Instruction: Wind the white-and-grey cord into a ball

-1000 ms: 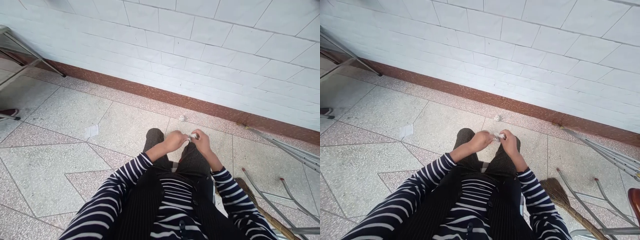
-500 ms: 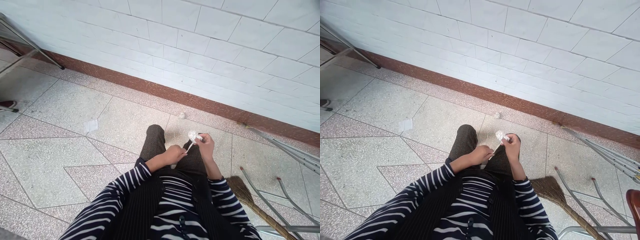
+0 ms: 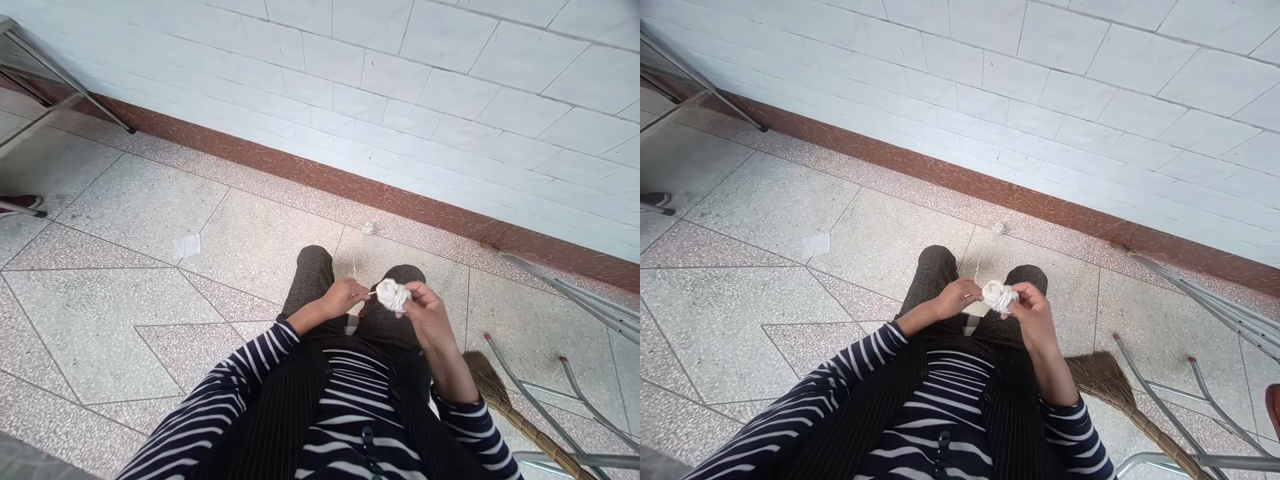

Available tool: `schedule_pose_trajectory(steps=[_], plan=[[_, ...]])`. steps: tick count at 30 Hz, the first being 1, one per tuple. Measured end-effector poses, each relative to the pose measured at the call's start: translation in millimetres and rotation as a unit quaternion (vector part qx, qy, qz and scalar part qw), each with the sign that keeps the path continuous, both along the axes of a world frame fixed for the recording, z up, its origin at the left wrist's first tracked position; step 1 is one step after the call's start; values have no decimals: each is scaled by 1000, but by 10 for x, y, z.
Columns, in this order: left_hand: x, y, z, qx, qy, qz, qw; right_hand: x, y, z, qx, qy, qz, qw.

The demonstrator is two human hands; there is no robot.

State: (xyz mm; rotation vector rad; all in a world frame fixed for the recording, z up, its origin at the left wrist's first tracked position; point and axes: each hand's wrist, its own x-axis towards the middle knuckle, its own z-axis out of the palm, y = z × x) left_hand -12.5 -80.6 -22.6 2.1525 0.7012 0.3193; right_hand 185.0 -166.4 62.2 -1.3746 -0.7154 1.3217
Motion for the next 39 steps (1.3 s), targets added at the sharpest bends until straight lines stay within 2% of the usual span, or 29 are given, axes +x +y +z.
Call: schedule_pose_trajectory(steps=[2, 4, 7, 9, 11, 14, 16, 21, 24, 26, 30, 32, 35, 39], plan=[[34, -76, 0, 6, 6, 1, 1000, 74, 97, -42, 15, -95, -59, 994], [45, -120, 51, 35, 12, -17, 999, 98, 203, -197, 2, -198, -63, 978], [14, -107, 167, 122, 41, -51, 990, 24, 301, -508, -38, -237, 2, 971], [-31, -62, 227, 177, 65, -67, 980, -68, 296, -665, -58, -213, 70, 973], [-81, -12, 253, 208, 80, -79, 972, -151, 252, -738, -76, -172, 137, 972], [-134, 53, 229, 214, 74, -92, 970, -201, 177, -691, -98, -85, 220, 967], [-148, 92, 186, 191, 56, -83, 976, -177, 145, -591, -100, -24, 243, 965], [-150, 172, 46, 92, 20, 20, 995, -50, 113, -271, -53, 57, 166, 983], [-167, 167, 15, 60, 27, 27, 997, -3, 137, -115, -20, 72, 122, 990], [-194, 132, 56, 57, 38, 25, 997, 14, 192, -65, 5, 40, 80, 996], [-246, 10, 267, 88, 45, -1, 995, 18, 363, -147, 23, -90, -14, 996], [-242, -35, 369, 126, 49, -13, 991, -17, 421, -255, 10, -137, -19, 990], [-197, -42, 418, 183, 64, -26, 981, -127, 413, -425, -22, -200, 32, 979], [-151, 4, 321, 214, 65, -94, 970, -262, 305, -564, -64, -208, 142, 966]])
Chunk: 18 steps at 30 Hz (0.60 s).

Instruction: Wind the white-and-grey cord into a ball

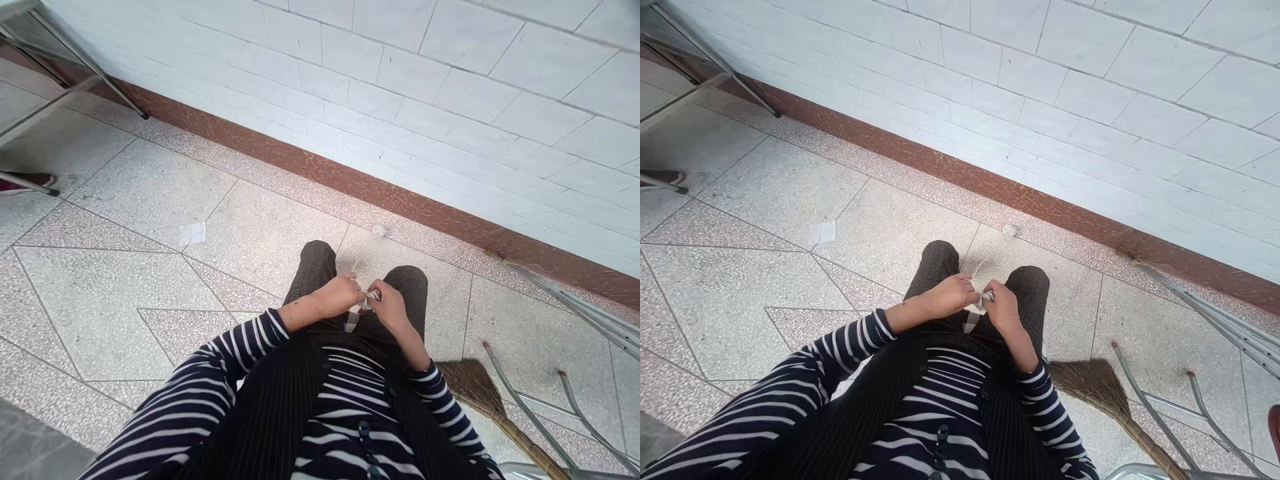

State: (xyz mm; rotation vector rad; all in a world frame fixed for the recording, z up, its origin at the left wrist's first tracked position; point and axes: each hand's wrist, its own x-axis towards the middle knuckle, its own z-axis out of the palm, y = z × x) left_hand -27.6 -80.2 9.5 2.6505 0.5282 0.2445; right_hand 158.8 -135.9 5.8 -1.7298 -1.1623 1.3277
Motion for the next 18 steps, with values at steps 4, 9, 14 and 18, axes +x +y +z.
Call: schedule_pose_trajectory(steps=[4, 9, 14, 18], plan=[[-28, 59, -72, 7, -9, -51, 999, 24, -83, 10, -76, 86, 90, 989], [-75, 184, -171, -55, -32, -5, 998, 100, -161, 191, -79, 220, 96, 967], [-67, 246, -424, -119, -68, 79, 987, 91, -213, 492, 4, 263, -4, 965], [-28, 274, -495, -134, -60, 110, 983, 113, -232, 755, 64, 287, -46, 955]])
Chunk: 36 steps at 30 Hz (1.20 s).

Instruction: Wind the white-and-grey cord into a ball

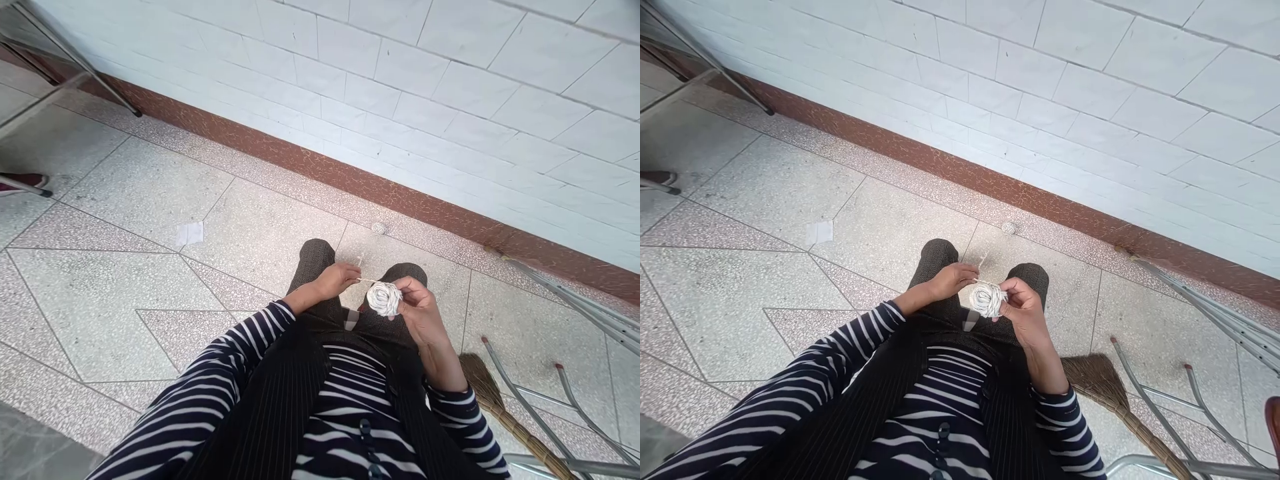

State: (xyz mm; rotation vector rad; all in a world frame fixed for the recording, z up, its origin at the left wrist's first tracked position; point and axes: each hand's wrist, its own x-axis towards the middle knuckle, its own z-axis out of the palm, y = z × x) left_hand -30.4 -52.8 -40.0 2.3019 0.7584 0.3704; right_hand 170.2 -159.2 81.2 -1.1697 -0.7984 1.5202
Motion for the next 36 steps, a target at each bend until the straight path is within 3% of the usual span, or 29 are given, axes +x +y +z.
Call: schedule_pose_trajectory(steps=[4, 6, 9, 13, 18, 22, 29, 33, 36], plan=[[24, -66, 194, 51, 17, -65, 996, 43, 48, 68, 28, -10, -96, 995], [19, -147, 356, 93, 34, -108, 989, 80, 111, 7, 36, -33, -175, 983], [12, -277, 599, 138, 46, -121, 982, 151, 210, -163, 39, -116, -254, 959], [38, -347, 806, 186, 37, -119, 975, 185, 222, -421, 2, -290, -165, 943], [59, -212, 783, 230, 42, -90, 968, 61, 51, -587, -43, -250, -7, 967], [89, -51, 649, 146, -8, -73, 987, 13, -19, -533, -55, -153, 67, 984], [190, 53, 492, -84, -130, -5, 988, 0, 47, -371, -10, -26, -7, 1000], [211, -61, 475, -191, -119, 24, 974, -65, 38, -368, 7, -63, 32, 997], [207, -130, 458, -211, -113, 56, 969, -80, 6, -387, 14, -98, 87, 991]])
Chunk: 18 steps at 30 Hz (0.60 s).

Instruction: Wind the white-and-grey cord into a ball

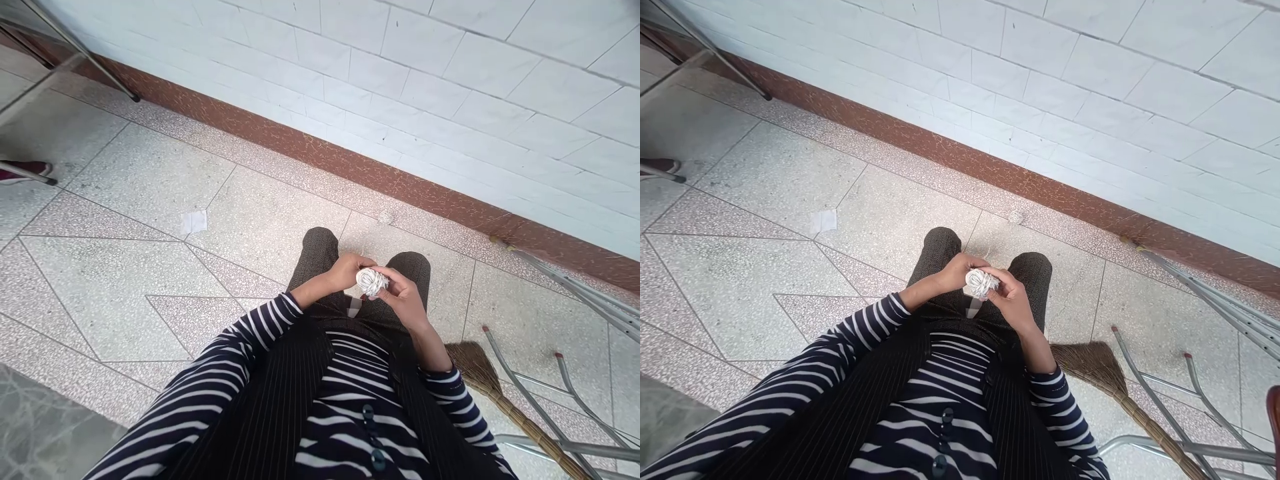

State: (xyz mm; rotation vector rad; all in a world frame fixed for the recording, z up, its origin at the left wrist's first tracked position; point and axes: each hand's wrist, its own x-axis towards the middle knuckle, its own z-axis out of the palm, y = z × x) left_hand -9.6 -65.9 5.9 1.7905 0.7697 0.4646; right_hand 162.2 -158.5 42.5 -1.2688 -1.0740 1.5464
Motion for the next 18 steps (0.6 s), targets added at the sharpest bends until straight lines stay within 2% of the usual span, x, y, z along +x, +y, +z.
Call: schedule_pose_trajectory(steps=[3, 8, 13, 18], plan=[[-20, -39, -59, 0, 31, -2, 1000, -1, -39, -22, -18, 3, 4, 1000], [-103, -61, -200, 0, 74, -5, 997, 45, -74, 38, -34, 35, -106, 993], [-235, 51, -272, 46, 95, 4, 994, 192, -42, 306, -31, 74, -181, 980], [-271, 250, -249, 79, 101, 55, 990, 300, -49, 605, -1, 96, -165, 982]])
